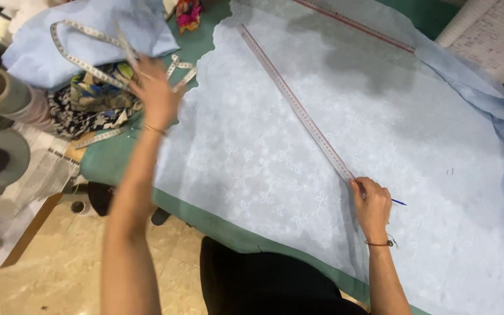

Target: Measuring and marking a piece of blue lace fabric on a workbench using a measuring tape and ruler.

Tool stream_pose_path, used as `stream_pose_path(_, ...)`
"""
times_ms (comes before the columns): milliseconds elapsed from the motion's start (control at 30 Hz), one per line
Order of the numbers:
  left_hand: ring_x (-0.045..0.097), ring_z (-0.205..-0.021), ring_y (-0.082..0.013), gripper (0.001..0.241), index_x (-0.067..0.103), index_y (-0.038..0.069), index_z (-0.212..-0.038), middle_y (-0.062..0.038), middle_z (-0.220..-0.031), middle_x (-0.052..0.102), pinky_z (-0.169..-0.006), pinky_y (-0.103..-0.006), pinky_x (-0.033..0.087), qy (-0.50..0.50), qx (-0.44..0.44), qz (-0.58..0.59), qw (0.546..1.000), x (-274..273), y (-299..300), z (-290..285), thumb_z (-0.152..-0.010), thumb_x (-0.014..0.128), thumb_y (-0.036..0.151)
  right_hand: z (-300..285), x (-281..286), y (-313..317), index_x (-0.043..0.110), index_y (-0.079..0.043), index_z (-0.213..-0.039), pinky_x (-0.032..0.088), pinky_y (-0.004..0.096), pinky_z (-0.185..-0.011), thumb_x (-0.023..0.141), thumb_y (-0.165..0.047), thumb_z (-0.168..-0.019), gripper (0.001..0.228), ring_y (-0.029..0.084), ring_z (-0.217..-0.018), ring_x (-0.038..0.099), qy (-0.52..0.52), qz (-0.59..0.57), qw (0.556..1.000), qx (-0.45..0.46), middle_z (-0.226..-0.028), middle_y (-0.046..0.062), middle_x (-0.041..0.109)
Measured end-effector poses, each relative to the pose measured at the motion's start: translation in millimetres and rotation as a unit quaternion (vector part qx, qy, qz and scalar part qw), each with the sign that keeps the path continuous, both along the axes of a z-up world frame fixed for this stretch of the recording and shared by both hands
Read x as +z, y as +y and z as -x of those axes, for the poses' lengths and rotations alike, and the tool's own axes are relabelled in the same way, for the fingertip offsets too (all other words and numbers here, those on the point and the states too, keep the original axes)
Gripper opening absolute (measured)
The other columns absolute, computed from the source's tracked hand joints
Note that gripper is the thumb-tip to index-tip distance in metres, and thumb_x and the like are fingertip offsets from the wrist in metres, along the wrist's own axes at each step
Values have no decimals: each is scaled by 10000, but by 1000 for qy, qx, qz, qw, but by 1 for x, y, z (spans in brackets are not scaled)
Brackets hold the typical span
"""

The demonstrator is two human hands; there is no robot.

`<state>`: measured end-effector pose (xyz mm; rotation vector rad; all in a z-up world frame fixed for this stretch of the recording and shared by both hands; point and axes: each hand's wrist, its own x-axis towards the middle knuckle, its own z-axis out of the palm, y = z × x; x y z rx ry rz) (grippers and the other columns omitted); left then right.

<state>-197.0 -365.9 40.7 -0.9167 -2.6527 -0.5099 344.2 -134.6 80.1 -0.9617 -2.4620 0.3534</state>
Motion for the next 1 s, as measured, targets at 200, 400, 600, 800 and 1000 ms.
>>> stream_pose_path(200,232,-1532,-410,691,573,53,-1457,-223,-1635,336,-1144,-763,104,45,-158,-31,986,-43,83,-84,-935,709,484,30,0,18,726,-52,-934,407,363,-674,719,-183,-990,142,217,-656,617,1,-8,1000,-1,-792,76,710)
stream_pose_path(400,342,-1487,-353,560,642,34,-1335,-189,-1569,445,-1192,-693,179,109,-177,-24,978,-32,140,-45,-973,705,456,65,2,29,722,-58,-928,393,363,-672,719,-183,-994,141,211,-637,607,3,-14,1000,2,-812,67,719)
stream_pose_path(600,444,-1385,-338,568,641,2,-1274,-170,-1542,472,-1115,-593,327,121,-169,12,978,-52,208,17,-922,722,439,81,-2,38,724,-56,-942,397,359,-689,711,-176,-997,132,215,-682,622,3,-14,1000,-7,-803,67,708)
stream_pose_path(800,497,-1321,-320,536,608,3,-1272,-164,-1496,515,-1055,-529,392,113,-159,11,981,-54,246,55,-925,709,398,93,-4,46,743,-45,-959,389,361,-665,697,-171,-984,136,216,-647,607,-16,-16,999,28,-817,72,725)
stream_pose_path(1000,519,-1214,-342,613,584,6,-1356,-139,-1325,580,-927,-521,423,109,-111,55,986,-43,250,58,-962,665,469,104,3,47,745,-37,-953,380,365,-650,699,-171,-980,144,221,-640,596,-13,-21,999,42,-846,78,743)
